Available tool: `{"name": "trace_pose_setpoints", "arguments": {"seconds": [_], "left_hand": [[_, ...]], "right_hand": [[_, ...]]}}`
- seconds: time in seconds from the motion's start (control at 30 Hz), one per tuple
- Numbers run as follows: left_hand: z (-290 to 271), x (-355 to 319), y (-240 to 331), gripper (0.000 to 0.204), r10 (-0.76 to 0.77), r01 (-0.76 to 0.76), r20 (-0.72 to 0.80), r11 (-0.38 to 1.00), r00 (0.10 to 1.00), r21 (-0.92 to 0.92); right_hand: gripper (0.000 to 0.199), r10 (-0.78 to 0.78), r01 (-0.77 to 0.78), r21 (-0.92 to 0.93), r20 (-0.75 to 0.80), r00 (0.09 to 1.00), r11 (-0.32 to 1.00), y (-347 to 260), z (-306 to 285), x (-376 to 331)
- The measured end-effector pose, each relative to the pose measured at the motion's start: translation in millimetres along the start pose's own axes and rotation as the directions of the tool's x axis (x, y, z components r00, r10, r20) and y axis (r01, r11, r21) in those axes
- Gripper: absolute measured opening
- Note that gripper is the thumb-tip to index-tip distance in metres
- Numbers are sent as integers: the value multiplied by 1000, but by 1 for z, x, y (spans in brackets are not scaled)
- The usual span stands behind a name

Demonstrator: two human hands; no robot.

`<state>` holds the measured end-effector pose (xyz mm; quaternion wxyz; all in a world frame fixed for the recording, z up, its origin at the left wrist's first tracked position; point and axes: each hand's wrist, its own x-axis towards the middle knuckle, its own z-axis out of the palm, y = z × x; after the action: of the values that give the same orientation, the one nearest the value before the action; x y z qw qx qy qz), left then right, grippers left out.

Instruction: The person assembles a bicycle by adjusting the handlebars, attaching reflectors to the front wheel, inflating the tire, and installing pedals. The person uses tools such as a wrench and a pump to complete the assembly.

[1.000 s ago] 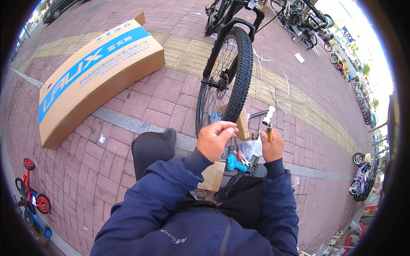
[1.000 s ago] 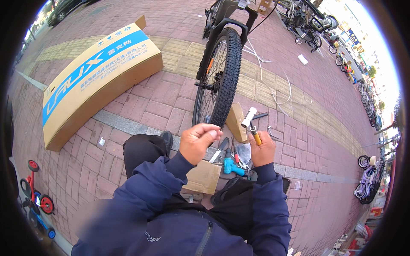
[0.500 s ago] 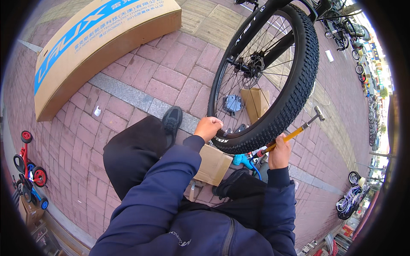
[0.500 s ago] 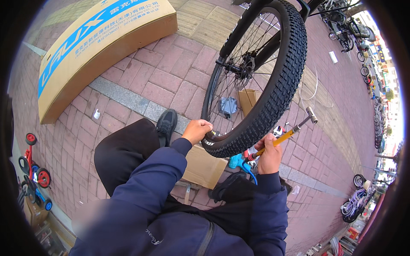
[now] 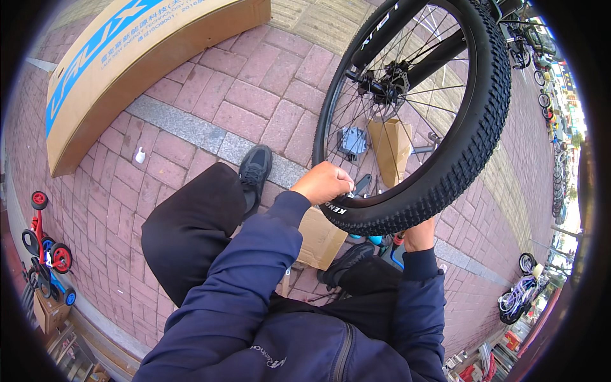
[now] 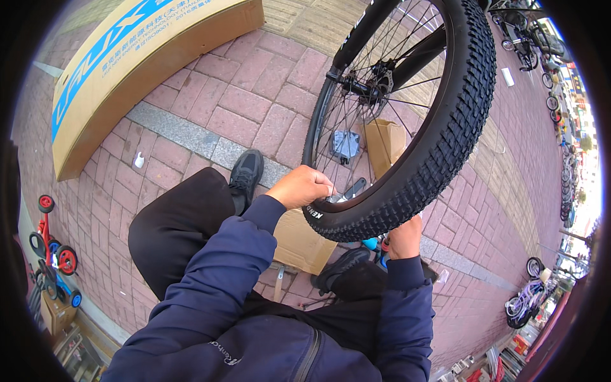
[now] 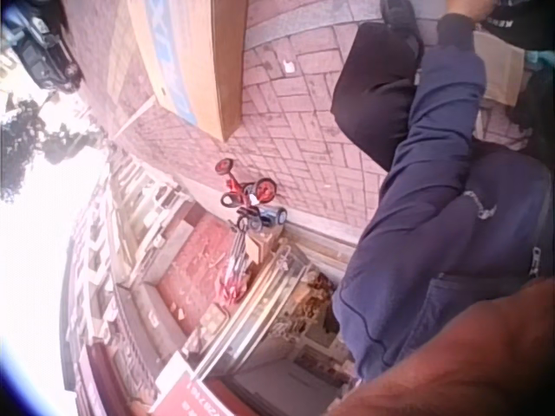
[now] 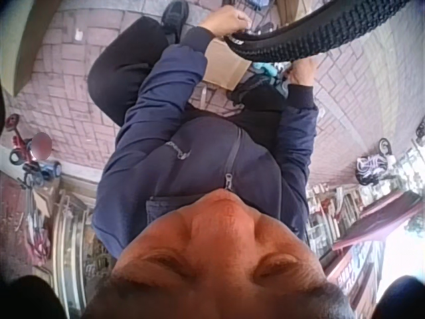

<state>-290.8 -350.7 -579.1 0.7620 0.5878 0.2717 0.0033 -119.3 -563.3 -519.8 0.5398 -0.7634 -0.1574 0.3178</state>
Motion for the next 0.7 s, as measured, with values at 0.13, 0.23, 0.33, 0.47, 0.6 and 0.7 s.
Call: {"name": "trace_pose_setpoints", "arguments": {"seconds": [0.13,0.23,0.33,0.47,0.6,0.7], "left_hand": [[2,3,4,26,-61,64,-22,975,998,213],[1,3,1,26,-99,103,-34,983,995,152],[-4,2,-2,27,-120,127,58,982,991,-141],[-3,1,-1,27,-83,82,41,996,996,45],[0,0,2,25,-41,42,-11,989,999,143],[-4,-1,4,23,-115,119,82,991,990,-57]], "right_hand": [[27,29,-31,43,41,999,999,-2,2,-3],[27,50,-52,31,61,997,998,-5,3,-5],[28,47,-23,-231,98,994,973,-3,-3,-1],[32,-130,286,-536,309,942,794,4,-20,6],[37,-107,528,-849,522,846,36,14,-33,9],[40,-284,614,-787,576,766,61,20,-34,10]]}}
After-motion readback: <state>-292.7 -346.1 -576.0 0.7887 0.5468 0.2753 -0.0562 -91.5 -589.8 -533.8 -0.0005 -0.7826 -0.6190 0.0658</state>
